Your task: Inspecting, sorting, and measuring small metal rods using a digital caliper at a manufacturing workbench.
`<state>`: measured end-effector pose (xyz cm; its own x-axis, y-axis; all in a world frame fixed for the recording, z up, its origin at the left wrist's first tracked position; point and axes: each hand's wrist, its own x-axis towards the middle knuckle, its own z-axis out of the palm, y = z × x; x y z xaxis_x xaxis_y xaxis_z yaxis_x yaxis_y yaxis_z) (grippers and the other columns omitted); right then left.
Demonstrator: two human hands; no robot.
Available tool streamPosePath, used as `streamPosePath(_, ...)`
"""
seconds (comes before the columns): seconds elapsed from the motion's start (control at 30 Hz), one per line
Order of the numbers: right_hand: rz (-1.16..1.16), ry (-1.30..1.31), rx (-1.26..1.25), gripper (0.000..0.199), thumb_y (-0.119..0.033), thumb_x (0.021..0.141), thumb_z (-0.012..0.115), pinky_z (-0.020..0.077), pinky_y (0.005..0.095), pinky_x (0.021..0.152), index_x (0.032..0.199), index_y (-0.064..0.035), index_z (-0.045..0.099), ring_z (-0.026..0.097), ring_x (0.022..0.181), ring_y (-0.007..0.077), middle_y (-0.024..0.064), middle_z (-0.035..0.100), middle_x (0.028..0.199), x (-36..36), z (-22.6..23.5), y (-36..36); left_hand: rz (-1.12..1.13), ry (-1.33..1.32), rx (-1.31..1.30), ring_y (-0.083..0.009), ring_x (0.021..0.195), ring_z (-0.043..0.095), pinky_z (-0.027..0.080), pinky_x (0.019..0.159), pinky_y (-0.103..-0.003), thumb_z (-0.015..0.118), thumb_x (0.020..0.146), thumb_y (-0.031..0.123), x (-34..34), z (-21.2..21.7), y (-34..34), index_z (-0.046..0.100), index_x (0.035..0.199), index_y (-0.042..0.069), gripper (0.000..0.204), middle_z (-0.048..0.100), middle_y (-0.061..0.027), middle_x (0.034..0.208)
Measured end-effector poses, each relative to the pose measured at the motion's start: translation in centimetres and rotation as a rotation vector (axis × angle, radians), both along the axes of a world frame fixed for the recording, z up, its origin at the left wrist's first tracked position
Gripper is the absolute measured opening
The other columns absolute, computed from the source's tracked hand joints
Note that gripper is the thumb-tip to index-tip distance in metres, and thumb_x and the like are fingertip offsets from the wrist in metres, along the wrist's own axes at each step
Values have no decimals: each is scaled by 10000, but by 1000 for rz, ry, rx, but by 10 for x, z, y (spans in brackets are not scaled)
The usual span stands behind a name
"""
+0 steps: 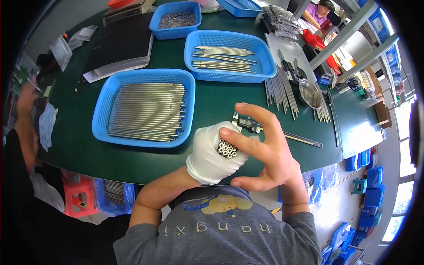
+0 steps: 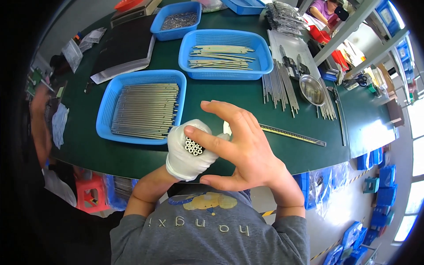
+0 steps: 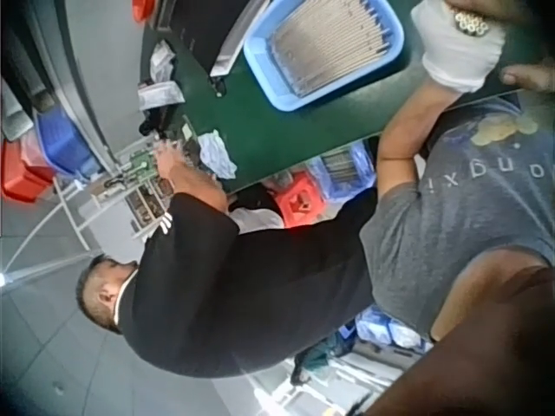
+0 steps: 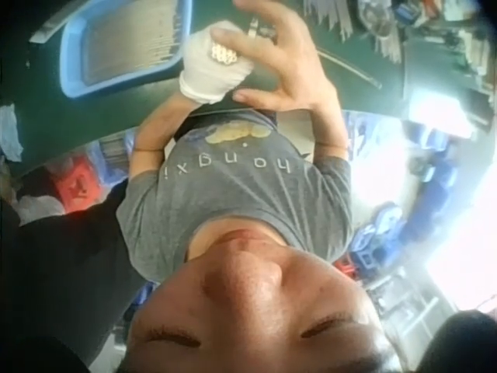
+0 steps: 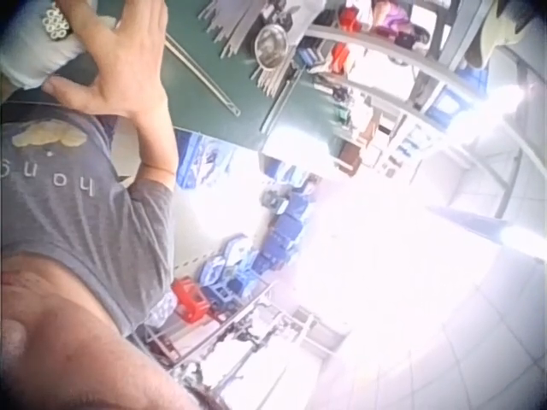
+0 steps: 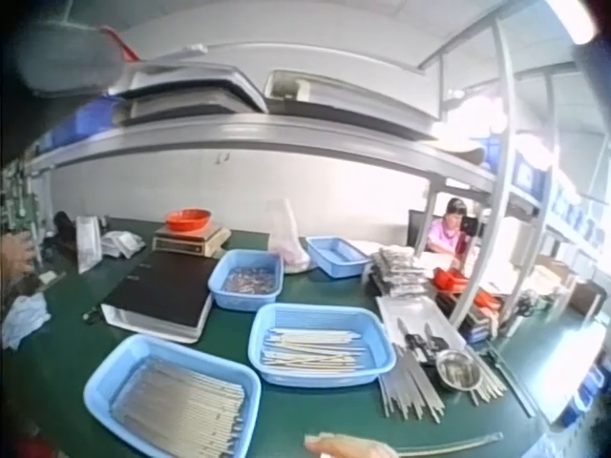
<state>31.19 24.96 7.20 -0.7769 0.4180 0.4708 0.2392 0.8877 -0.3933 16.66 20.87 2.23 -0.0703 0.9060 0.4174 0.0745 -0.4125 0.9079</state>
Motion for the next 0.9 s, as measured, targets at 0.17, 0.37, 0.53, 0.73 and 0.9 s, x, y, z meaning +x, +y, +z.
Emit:
streamPosePath(0.17, 85, 34, 36, 594, -472, 641, 667, 363, 470, 926, 1099, -96, 619, 433, 1098, 378, 230, 413, 1187, -1, -4, 2, -19, -56, -13, -261, 506, 548, 414, 457, -316, 708, 668, 121, -1, -11, 2, 530, 703, 62, 191, 550, -86, 588)
streamPosePath(0.37, 89, 118, 36, 521, -351, 577, 703, 410, 433, 852, 1056, -154, 641, 507, 1024, 342, 167, 494, 1139, -1, 2, -4, 13, 33, 2, -295, 545, 572, 439, 478, -333, 714, 686, 166, 5, -9, 1, 552, 721, 72, 190, 576, -99, 630)
streamPosePath(0.53, -14, 194, 324, 263, -217, 643, 680, 468, 345, 758, 905, -188, 684, 574, 882, 195, 19, 591, 943, -9, -1, -10, -51, -48, 16, -319, 595, 586, 452, 506, -354, 704, 681, 169, 15, -30, 5, 546, 748, 76, 196, 584, -117, 658)
streamPosePath(0.73, 59, 256, 446, 170, -187, 655, 689, 466, 311, 717, 823, -177, 672, 574, 829, 165, -13, 590, 913, -12, -11, -7, -17, 12, 118, -313, 584, 575, 434, 494, -329, 687, 630, 106, -3, -2, 4, 527, 752, 62, 206, 563, -122, 646)
streamPosePath(0.9, 64, 257, 374, 170, -178, 655, 688, 467, 317, 713, 821, -153, 661, 572, 801, 181, 10, 578, 883, -5, -17, -11, 16, -25, 44, -275, 543, 562, 425, 487, -313, 682, 669, 99, 2, -14, 3, 543, 754, 50, 171, 561, -109, 615)
